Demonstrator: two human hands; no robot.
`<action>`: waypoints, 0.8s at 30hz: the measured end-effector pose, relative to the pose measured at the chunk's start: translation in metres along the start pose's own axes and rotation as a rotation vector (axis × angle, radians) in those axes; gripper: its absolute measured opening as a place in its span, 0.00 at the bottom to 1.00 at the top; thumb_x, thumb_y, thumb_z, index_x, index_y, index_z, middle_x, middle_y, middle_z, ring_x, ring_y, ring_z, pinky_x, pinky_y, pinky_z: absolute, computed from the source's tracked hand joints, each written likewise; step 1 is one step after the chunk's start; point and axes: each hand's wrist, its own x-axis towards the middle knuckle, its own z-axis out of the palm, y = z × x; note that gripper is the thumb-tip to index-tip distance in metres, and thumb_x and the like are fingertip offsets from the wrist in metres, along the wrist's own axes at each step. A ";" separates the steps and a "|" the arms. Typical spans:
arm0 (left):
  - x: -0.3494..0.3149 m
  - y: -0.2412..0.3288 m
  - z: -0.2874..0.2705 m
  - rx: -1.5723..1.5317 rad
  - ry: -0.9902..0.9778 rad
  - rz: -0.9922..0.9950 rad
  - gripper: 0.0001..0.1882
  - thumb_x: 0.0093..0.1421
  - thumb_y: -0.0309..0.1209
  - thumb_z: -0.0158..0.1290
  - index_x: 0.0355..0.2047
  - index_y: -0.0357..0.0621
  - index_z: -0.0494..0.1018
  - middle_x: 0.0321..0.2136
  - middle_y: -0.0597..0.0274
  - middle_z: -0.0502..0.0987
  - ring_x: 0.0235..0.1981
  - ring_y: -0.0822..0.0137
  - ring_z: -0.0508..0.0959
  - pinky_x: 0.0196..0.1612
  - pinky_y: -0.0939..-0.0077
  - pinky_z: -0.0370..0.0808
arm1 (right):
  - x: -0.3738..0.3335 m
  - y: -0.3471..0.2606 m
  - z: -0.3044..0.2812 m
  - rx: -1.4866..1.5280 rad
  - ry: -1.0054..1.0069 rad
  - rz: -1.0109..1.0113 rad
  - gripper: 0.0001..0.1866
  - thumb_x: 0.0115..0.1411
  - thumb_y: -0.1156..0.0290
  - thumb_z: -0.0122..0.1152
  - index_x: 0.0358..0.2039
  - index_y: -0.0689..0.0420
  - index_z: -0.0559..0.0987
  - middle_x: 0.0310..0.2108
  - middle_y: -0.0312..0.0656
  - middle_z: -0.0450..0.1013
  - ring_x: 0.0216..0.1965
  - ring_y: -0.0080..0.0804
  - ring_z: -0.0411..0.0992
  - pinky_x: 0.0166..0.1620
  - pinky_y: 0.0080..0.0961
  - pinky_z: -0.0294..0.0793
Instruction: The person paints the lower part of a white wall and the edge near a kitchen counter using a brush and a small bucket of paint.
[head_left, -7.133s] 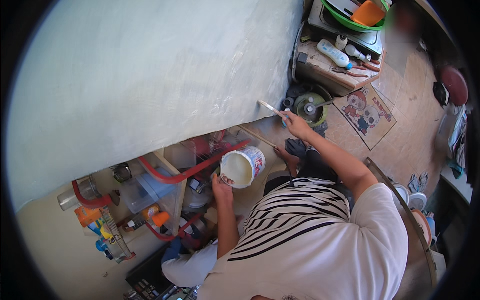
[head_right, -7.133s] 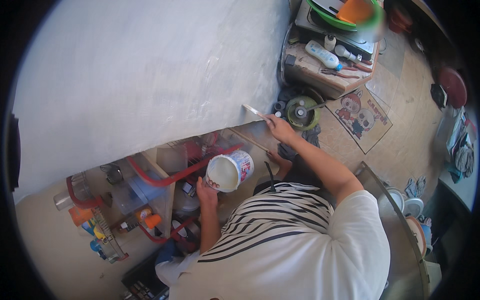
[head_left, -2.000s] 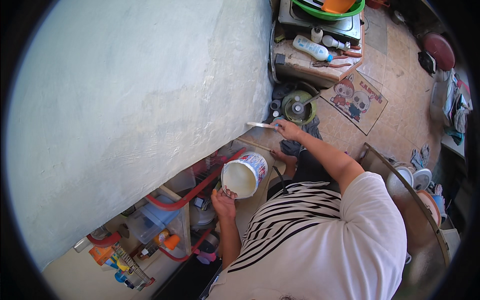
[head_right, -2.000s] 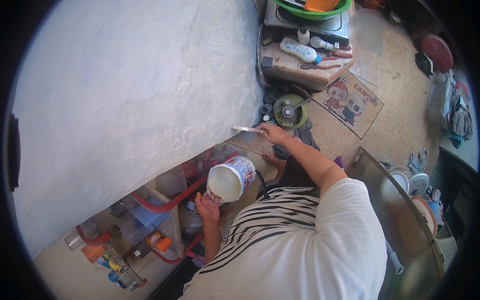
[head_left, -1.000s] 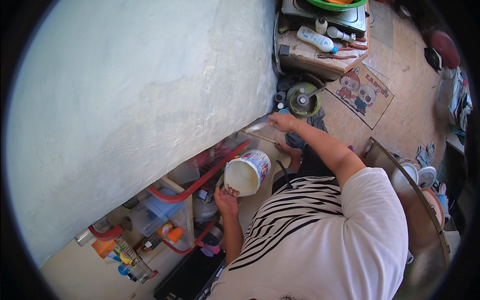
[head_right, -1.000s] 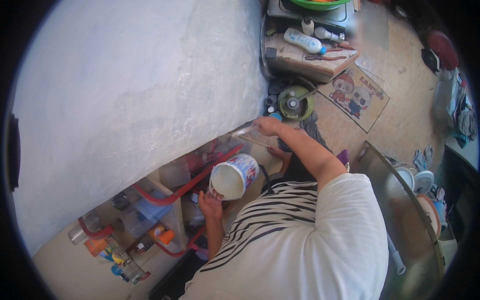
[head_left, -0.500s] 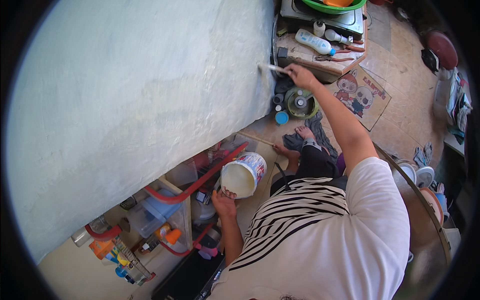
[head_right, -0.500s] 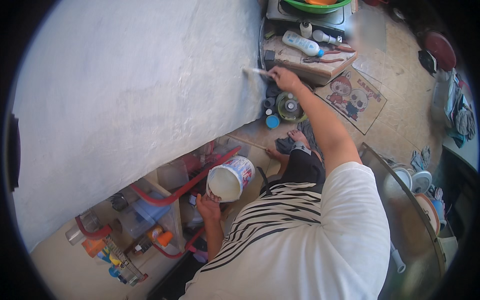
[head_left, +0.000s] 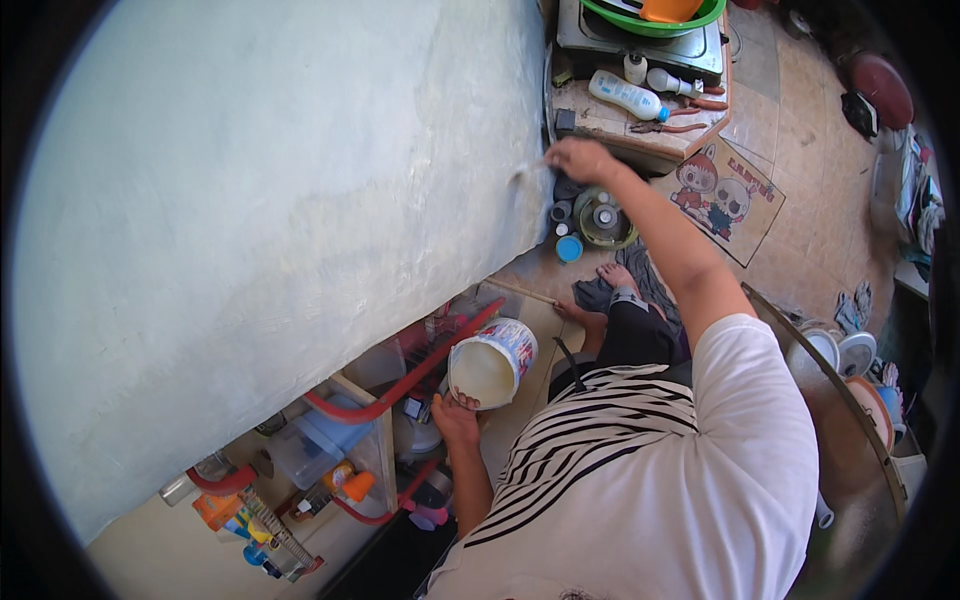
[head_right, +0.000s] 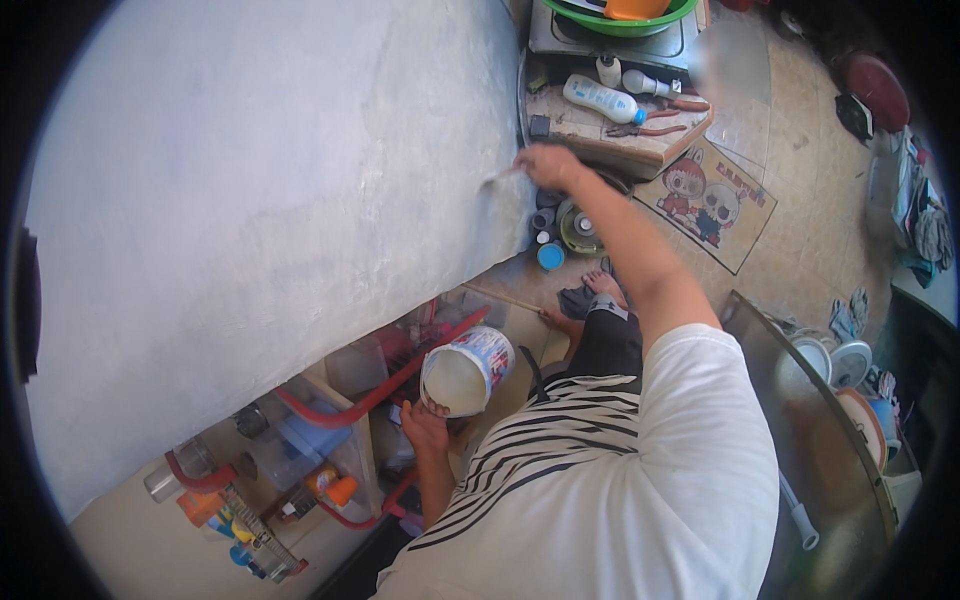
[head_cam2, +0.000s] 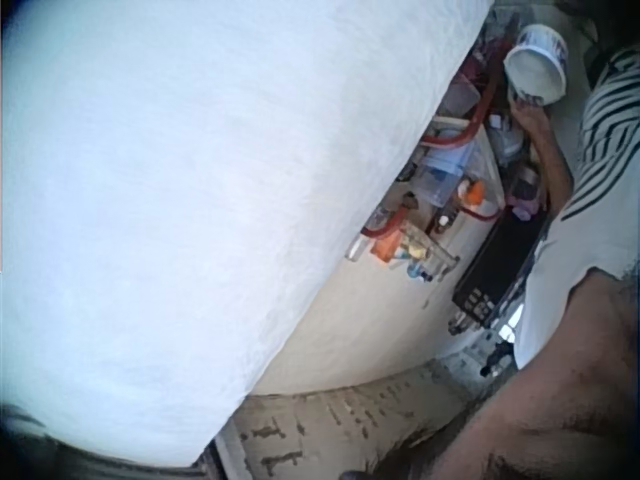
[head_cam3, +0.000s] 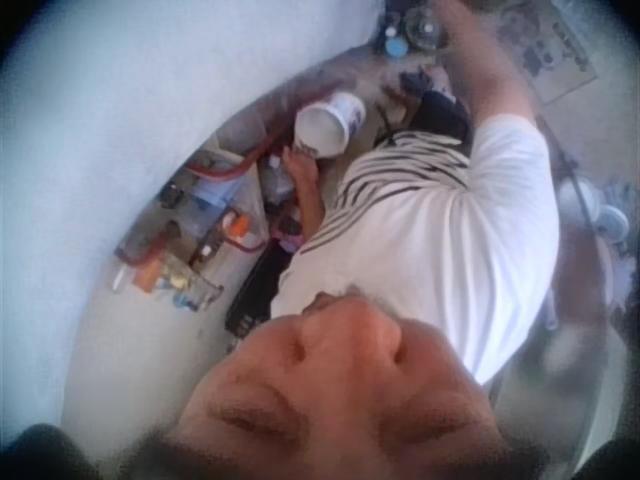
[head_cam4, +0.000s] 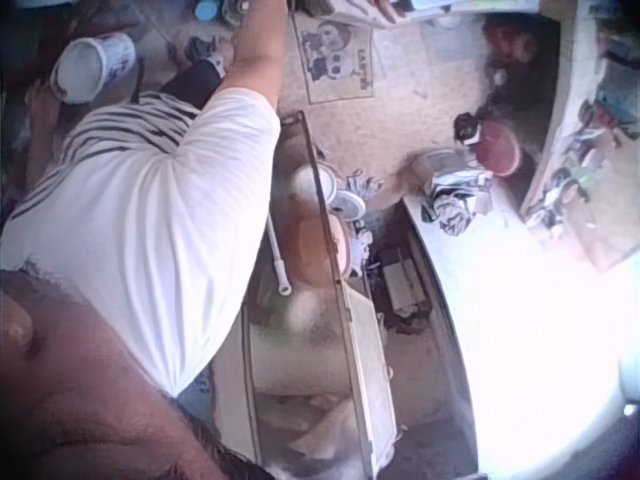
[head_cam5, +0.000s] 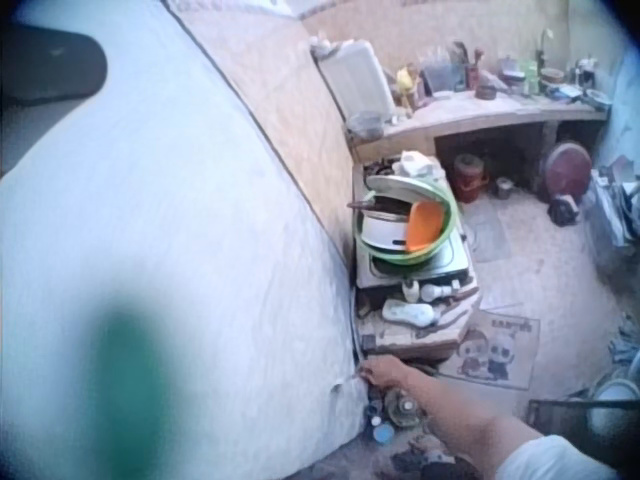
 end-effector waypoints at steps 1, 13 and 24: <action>0.000 -0.002 -0.001 0.000 0.011 0.008 0.25 0.64 0.50 0.39 0.34 0.38 0.70 0.23 0.61 0.68 0.24 0.63 0.67 0.33 0.64 0.67 | 0.011 0.008 -0.024 0.023 0.051 0.010 0.12 0.64 0.61 0.51 0.44 0.49 0.77 0.45 0.45 0.75 0.48 0.47 0.72 0.50 0.38 0.72; -0.005 0.003 0.008 0.034 0.037 0.022 0.24 0.65 0.49 0.39 0.32 0.38 0.71 0.22 0.60 0.69 0.23 0.63 0.67 0.33 0.64 0.67 | 0.085 0.066 -0.081 0.311 0.537 0.439 0.16 0.64 0.62 0.52 0.51 0.49 0.76 0.42 0.54 0.76 0.45 0.51 0.74 0.49 0.38 0.72; -0.001 0.002 0.023 0.042 0.056 0.014 0.25 0.65 0.51 0.39 0.33 0.40 0.70 0.21 0.62 0.69 0.23 0.63 0.68 0.32 0.65 0.67 | -0.007 -0.001 0.055 0.499 0.424 0.070 0.18 0.65 0.67 0.51 0.55 0.52 0.74 0.48 0.52 0.74 0.48 0.47 0.72 0.53 0.30 0.70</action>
